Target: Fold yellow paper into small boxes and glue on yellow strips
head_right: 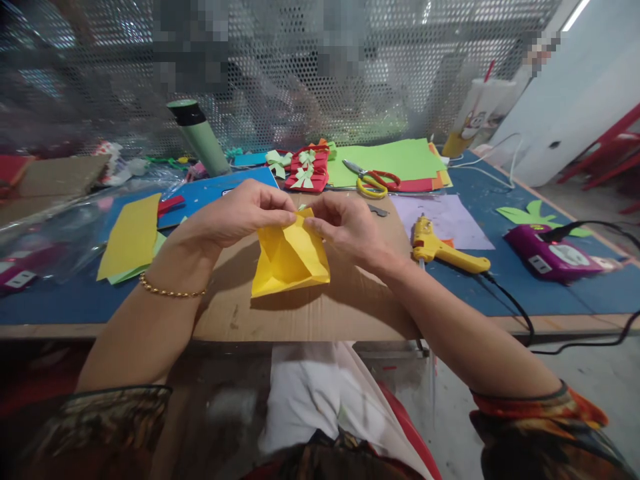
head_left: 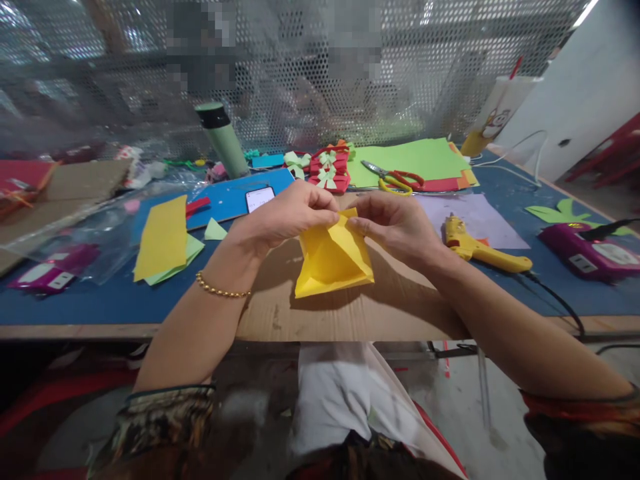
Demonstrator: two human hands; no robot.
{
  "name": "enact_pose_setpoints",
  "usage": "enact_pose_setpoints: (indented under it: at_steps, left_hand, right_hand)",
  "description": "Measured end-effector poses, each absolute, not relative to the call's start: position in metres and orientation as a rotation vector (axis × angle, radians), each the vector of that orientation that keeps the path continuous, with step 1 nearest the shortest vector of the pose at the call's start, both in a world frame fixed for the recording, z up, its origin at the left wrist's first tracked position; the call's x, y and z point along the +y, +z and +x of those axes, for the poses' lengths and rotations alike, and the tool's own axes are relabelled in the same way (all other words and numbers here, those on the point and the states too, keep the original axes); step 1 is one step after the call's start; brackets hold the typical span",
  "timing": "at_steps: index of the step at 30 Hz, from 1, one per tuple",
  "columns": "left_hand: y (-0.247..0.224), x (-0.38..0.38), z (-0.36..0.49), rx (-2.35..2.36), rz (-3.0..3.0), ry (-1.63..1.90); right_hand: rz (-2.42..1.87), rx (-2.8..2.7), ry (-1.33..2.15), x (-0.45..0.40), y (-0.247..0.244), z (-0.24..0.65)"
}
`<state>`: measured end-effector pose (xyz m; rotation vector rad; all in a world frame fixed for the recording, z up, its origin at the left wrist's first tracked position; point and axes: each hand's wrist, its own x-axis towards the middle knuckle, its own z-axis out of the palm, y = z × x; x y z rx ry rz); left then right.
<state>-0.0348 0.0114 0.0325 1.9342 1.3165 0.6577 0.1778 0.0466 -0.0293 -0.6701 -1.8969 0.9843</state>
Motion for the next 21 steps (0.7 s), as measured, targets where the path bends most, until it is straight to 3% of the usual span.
enact_pose_setpoints:
  at_steps: [9, 21]
  left_hand:
    - [0.032, 0.012, -0.035, 1.339, 1.946, 0.702]
    - [0.034, 0.011, -0.03, 1.3, 2.065, 0.703]
  right_hand:
    - [-0.551, -2.013, 0.674, 0.036, -0.023, 0.18]
    - [-0.763, -1.875, 1.096, 0.045, -0.026, 0.178]
